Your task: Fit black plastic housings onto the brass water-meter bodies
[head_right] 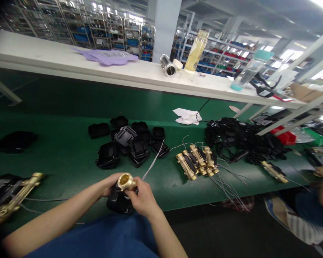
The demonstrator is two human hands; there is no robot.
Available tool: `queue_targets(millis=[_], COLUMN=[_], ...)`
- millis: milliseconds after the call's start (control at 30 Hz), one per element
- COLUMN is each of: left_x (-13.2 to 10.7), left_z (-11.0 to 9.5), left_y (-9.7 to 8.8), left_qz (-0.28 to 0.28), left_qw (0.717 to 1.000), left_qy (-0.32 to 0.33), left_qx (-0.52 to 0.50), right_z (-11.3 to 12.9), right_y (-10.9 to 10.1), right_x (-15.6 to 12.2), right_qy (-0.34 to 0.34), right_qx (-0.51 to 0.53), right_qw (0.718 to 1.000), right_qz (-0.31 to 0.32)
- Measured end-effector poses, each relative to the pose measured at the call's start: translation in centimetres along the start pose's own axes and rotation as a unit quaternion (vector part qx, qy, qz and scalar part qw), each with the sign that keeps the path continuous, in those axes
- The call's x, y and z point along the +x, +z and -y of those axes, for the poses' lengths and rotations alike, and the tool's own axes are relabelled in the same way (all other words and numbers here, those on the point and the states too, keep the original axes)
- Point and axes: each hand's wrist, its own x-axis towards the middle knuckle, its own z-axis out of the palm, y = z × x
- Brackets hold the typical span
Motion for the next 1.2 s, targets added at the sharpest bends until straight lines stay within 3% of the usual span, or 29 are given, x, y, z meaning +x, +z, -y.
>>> queue_targets(millis=[100,233,533,633,767,833,933,1033,1100,1200], left_x=[0.2,0.3,0.4,-0.1,-2.2,-3.8,-6.0,-7.0,-6.9,-5.9], left_z=[-0.1,-0.2,0.3,-0.4,-2.3,-3.1,-3.2,-2.5,-1.7,-0.5], left_y=[-0.4,-0.7,-0.8,-0.8,-0.4,0.4,2.1,3.8,4.5,5.1], left_qz=[-0.006,-0.015,-0.026,-0.034,-0.025,0.01,0.07,0.023,-0.023,-0.091], left_qw=[1.0,1.0,0.999,0.998,0.996,0.992,0.979,0.95,0.904,0.84], left_qy=[-0.017,-0.016,0.025,0.038,0.066,0.104,0.189,0.271,0.305,0.298], left_qx=[-0.008,-0.017,-0.013,-0.032,-0.061,-0.068,-0.022,0.155,0.3,0.445], right_z=[-1.1,-2.1,-1.4,-2.1,-4.2,-4.9,-5.3,-5.4,-5.9,-7.2], right_y=[0.1,0.1,-0.5,-0.2,0.3,0.6,0.9,1.5,2.3,3.9], right_x=[0.0,0.3,0.3,0.4,1.0,1.5,2.1,2.5,2.6,2.4], right_qy=[0.003,0.002,-0.015,0.009,0.104,0.175,0.285,0.373,0.414,0.442], right_qx=[-0.031,-0.043,-0.13,-0.084,0.068,0.213,0.444,0.541,0.544,0.536], right_qw=[0.999,0.999,0.988,0.995,0.988,0.948,0.827,0.727,0.702,0.698], right_qz=[0.032,0.028,0.084,0.044,-0.094,-0.158,-0.192,-0.198,-0.201,-0.174])
